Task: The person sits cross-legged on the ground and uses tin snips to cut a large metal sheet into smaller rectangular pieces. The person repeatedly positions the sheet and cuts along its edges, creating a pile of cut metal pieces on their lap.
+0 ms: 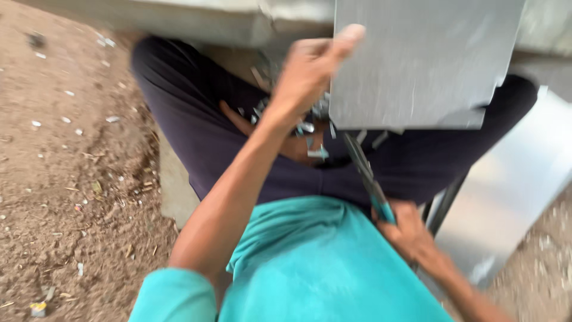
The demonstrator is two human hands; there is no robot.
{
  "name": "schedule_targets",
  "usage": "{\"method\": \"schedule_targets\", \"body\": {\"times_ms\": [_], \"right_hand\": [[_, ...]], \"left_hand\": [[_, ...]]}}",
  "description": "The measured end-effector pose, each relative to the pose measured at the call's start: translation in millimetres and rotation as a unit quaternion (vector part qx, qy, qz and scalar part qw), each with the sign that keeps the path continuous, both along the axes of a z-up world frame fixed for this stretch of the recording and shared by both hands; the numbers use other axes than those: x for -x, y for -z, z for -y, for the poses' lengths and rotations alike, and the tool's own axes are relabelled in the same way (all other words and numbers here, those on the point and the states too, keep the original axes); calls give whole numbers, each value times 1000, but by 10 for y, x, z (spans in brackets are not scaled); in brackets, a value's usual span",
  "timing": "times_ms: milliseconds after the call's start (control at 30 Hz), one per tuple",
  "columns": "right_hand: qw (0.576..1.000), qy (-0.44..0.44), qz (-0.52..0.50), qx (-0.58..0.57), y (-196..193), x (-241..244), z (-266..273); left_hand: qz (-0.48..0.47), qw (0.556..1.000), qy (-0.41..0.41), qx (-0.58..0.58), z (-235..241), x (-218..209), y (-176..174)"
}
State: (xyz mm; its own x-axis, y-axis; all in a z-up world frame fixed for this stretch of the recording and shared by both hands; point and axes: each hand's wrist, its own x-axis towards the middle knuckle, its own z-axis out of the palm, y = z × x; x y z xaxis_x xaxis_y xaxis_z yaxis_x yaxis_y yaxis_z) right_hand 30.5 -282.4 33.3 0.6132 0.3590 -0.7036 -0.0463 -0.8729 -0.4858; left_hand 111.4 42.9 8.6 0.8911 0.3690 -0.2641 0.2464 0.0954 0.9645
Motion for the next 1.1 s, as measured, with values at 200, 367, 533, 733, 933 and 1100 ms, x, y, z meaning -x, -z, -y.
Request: {"method": "schedule_targets", "body": {"times_ms": [200,367,533,733,933,1100], "right_hand": [[991,134,-26,-16,77,156,162],[962,253,-97,-32,116,194,251],[969,227,-73,-64,170,129,292],[990,118,-54,-57,94,-53,92],[995,-79,-46,43,-183,-440,-356],[982,-119,-150,-4,-397,-714,-722]], "left_hand": [[65,998,18,2,931,-257,-185],[30,959,201,197,1296,-124,-183],[38,924,-189,331,625,268,275],[135,883,-403,201,-479,336,165],[207,889,-350,211,-655,406,-197],[92,905,-270,316,-174,1050,228]]}}
